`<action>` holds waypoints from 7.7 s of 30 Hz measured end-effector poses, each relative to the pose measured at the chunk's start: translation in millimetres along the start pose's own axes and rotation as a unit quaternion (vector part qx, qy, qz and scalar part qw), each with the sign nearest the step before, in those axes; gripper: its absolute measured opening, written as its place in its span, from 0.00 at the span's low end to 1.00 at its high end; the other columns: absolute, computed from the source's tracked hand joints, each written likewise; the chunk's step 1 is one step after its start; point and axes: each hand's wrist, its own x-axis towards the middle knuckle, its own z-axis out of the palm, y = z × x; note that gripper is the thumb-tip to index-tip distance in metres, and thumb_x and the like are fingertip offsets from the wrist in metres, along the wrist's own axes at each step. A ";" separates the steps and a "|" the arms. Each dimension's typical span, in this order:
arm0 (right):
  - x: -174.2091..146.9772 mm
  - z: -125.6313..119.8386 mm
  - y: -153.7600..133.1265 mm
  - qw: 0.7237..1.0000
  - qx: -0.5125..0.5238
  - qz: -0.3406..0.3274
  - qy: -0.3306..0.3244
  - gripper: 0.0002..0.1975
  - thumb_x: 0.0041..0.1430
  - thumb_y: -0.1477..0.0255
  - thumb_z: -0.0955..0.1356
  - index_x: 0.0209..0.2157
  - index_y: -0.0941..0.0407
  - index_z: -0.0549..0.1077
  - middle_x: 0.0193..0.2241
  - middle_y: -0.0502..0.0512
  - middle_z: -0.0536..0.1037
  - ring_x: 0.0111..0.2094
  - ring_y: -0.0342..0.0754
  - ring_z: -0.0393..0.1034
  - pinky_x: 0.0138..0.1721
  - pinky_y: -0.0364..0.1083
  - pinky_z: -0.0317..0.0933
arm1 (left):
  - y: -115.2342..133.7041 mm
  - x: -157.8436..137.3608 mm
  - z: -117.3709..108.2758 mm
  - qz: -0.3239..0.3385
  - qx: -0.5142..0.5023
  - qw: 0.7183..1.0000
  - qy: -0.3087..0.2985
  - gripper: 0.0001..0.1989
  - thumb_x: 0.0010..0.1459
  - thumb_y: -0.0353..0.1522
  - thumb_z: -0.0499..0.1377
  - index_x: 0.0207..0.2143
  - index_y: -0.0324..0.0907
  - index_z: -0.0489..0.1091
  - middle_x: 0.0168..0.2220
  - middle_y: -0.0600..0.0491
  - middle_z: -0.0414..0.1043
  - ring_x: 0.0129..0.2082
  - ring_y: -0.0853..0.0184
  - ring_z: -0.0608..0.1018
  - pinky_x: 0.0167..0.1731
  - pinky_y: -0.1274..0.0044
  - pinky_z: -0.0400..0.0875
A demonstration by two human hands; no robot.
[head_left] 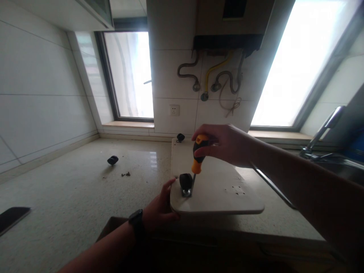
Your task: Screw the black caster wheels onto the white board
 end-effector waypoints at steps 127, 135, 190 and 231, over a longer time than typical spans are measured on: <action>10.0 12.8 34.7 0.963 0.269 -0.024 0.002 0.17 0.58 0.73 0.73 0.50 0.49 0.78 0.45 0.52 0.82 0.45 0.49 0.79 0.50 0.49 0.72 | 140.7 100.0 45.0 -0.087 -0.037 0.942 0.322 0.19 0.45 0.37 0.77 0.33 0.40 0.73 0.29 0.55 0.76 0.29 0.70 0.75 0.31 0.79 0.70; 7.6 13.2 28.7 0.982 0.169 0.008 0.079 0.18 0.53 0.69 0.77 0.46 0.50 0.79 0.39 0.53 0.83 0.39 0.51 0.79 0.39 0.48 0.72 | 145.1 99.8 44.6 -0.100 -0.108 0.946 0.289 0.14 0.48 0.36 0.75 0.33 0.38 0.78 0.29 0.52 0.78 0.28 0.70 0.74 0.30 0.78 0.69; 12.4 36.5 30.3 0.913 0.394 0.064 0.081 0.14 0.52 0.70 0.76 0.39 0.55 0.74 0.32 0.49 0.77 0.29 0.42 0.73 0.27 0.42 0.69 | 141.6 91.0 30.4 -0.046 -0.128 0.981 0.137 0.12 0.64 0.37 0.64 0.44 0.38 0.80 0.43 0.44 0.81 0.40 0.63 0.82 0.44 0.71 0.74; -4.8 28.9 25.9 0.933 0.345 0.040 0.090 0.14 0.57 0.71 0.74 0.45 0.52 0.73 0.40 0.52 0.78 0.40 0.48 0.75 0.37 0.47 0.71 | 148.6 90.2 24.4 -0.054 -0.057 0.987 0.143 0.11 0.62 0.35 0.65 0.44 0.39 0.79 0.38 0.49 0.79 0.36 0.67 0.77 0.40 0.75 0.70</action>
